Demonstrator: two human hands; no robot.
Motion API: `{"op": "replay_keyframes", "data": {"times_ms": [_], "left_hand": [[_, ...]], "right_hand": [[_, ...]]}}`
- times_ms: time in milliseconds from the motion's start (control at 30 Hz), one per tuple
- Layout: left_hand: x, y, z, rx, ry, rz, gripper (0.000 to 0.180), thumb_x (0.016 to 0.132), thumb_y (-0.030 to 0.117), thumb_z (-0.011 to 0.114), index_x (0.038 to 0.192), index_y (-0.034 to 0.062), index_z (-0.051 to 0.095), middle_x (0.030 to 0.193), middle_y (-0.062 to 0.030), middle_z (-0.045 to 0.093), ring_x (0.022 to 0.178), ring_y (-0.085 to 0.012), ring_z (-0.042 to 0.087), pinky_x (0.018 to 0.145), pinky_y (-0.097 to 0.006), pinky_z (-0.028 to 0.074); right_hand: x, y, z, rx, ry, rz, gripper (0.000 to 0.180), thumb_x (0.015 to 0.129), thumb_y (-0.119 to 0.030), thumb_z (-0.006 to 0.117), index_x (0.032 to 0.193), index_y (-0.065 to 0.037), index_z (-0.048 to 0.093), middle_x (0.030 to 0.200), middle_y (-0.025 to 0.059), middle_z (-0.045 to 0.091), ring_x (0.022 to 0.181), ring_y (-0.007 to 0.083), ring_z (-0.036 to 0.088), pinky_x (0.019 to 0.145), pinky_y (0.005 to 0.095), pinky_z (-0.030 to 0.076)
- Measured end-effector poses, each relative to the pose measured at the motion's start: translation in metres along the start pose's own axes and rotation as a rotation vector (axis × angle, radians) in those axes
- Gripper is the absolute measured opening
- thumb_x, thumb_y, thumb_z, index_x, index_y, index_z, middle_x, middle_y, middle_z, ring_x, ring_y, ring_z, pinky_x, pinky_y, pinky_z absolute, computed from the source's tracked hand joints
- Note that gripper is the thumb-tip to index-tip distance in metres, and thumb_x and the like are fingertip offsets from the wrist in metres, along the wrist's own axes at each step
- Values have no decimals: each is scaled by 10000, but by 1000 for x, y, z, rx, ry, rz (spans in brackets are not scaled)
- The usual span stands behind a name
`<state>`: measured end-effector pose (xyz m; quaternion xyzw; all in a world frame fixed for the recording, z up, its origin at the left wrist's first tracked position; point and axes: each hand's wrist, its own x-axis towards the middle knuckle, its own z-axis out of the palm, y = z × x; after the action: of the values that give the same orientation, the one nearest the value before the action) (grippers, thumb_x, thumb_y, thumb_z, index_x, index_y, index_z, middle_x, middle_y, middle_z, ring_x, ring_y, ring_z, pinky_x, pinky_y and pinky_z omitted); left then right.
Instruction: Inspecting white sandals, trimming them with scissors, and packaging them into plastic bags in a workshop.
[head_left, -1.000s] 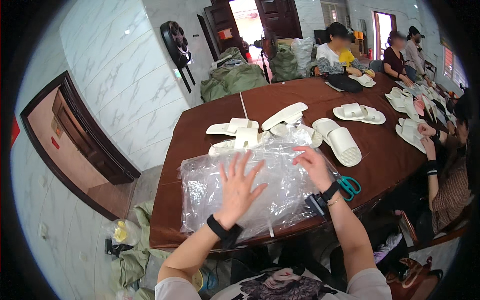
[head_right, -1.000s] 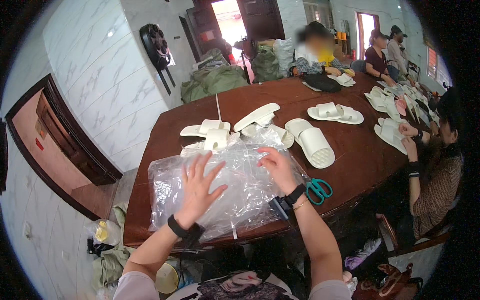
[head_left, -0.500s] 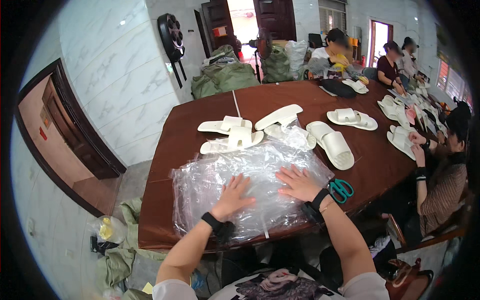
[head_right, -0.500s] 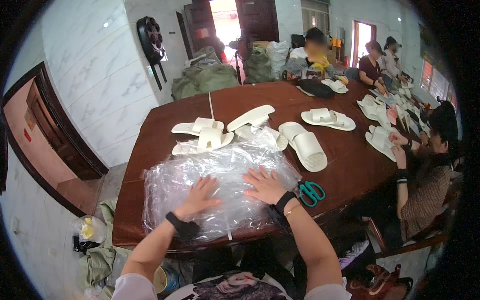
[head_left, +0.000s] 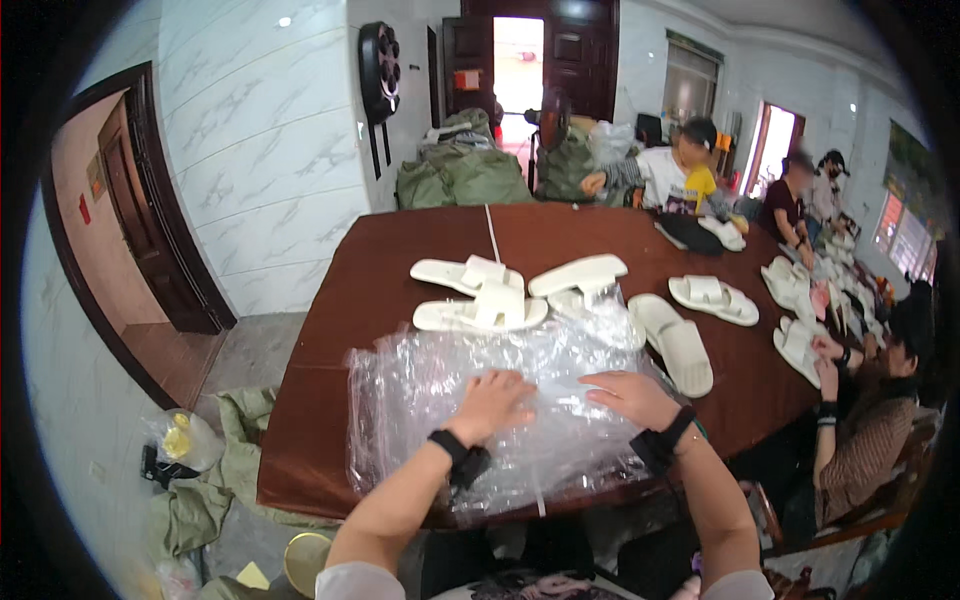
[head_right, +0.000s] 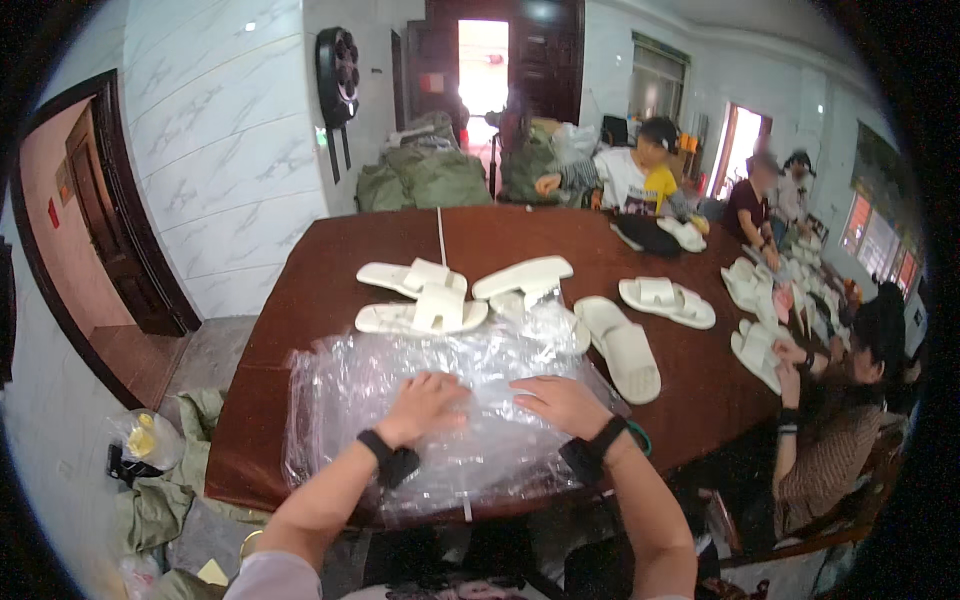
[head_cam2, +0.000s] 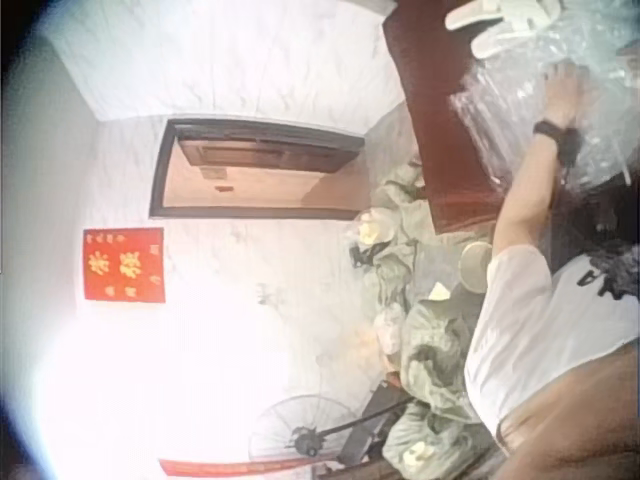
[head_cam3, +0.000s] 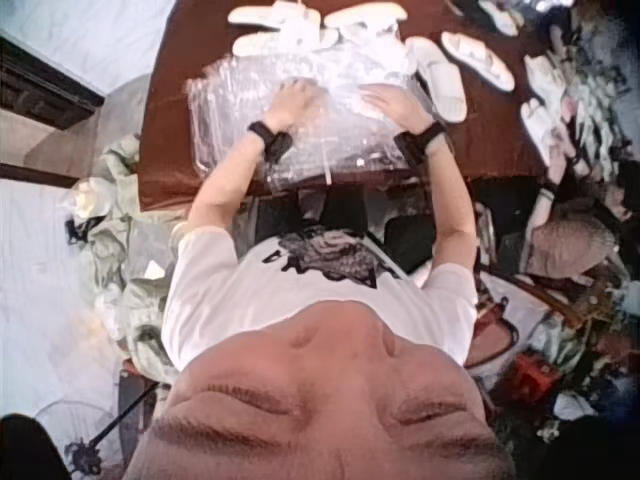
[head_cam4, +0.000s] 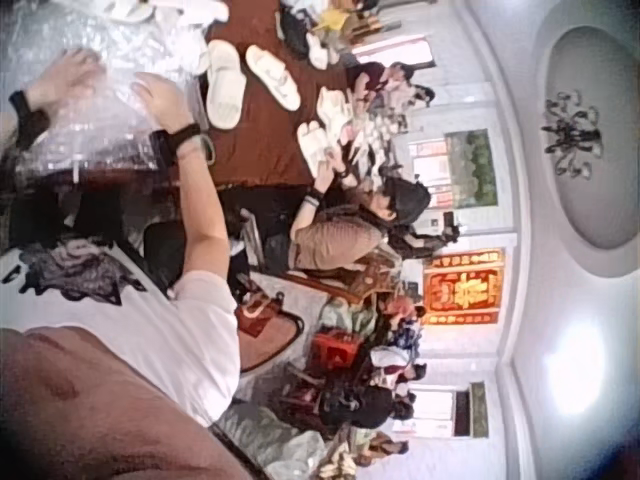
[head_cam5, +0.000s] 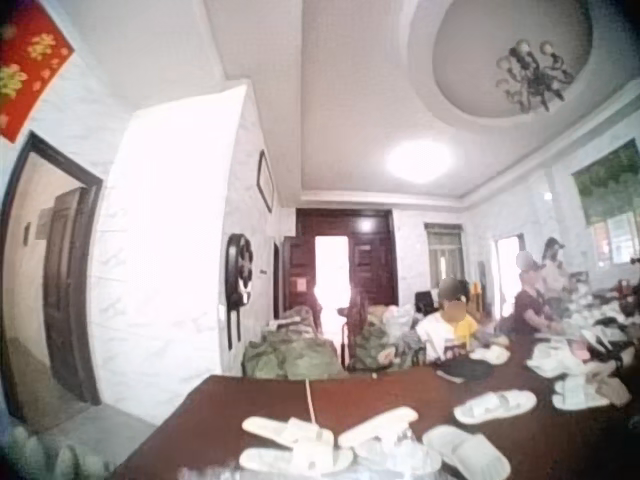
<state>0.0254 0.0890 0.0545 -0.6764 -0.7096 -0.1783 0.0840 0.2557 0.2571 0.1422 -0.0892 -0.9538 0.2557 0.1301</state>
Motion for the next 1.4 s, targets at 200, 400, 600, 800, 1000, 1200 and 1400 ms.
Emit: {"op": "replay_keyframes", "data": {"times_ms": [200, 400, 600, 800, 1000, 1200, 1400], "left_hand": [[-8, -1, -4, -130, -5, -58, 517, 865, 553, 587, 1295, 266, 578, 1315, -45, 512, 1214, -251, 423, 983, -436, 301], [-7, -2, 5, -122, 72, -23, 495, 873, 535, 595, 1283, 258, 585, 1304, -22, 521, 1178, -242, 452, 940, -417, 330], [-2, 2, 1, -150, 93, -36, 462, 844, 516, 629, 1235, 271, 615, 1252, -5, 534, 1130, -221, 469, 885, -425, 357], [-2, -2, 2, -156, 71, -44, 472, 854, 520, 620, 1252, 266, 604, 1264, -4, 520, 1156, -212, 457, 901, -422, 350], [-6, -5, -7, -125, 27, -78, 477, 857, 532, 620, 1263, 282, 598, 1273, 5, 516, 1155, -211, 460, 923, -413, 343], [7, 6, 1, -169, 59, -23, 470, 849, 514, 631, 1243, 259, 607, 1258, 1, 519, 1142, -212, 455, 906, -407, 348], [1, -2, -6, -165, 60, -63, 468, 832, 477, 664, 1238, 252, 609, 1247, 4, 520, 1143, -215, 460, 899, -403, 345]], "right_hand": [[94, 2, -37, -246, 103, -162, 397, 876, -214, 638, 1264, -141, 597, 1145, 153, 644, 1028, 347, 619, 846, 417, 502], [218, 9, 23, -588, -122, -296, 638, 780, -60, 666, 1366, -261, 516, 1478, 115, 411, 982, 328, 650, 812, 425, 539], [282, 34, 56, -790, -298, -362, 423, 665, -247, 789, 1053, -161, 644, 1089, 73, 569, 987, 280, 631, 766, 417, 533], [263, 44, -40, -660, 90, -192, 405, 717, -359, 759, 1067, -168, 686, 1070, 135, 598, 970, 321, 632, 814, 449, 530], [217, 105, -144, -853, 185, 97, 454, 683, -316, 786, 1085, -136, 679, 985, 126, 587, 971, 304, 615, 842, 403, 498], [108, 214, -243, -1173, 358, 461, 238, 801, -116, 647, 1035, -148, 673, 1010, 139, 600, 935, 338, 648, 757, 435, 542], [85, 169, -132, -698, -118, 4, 466, 745, -123, 670, 1203, -192, 625, 1147, 103, 607, 1132, 305, 572, 921, 466, 489]]}}
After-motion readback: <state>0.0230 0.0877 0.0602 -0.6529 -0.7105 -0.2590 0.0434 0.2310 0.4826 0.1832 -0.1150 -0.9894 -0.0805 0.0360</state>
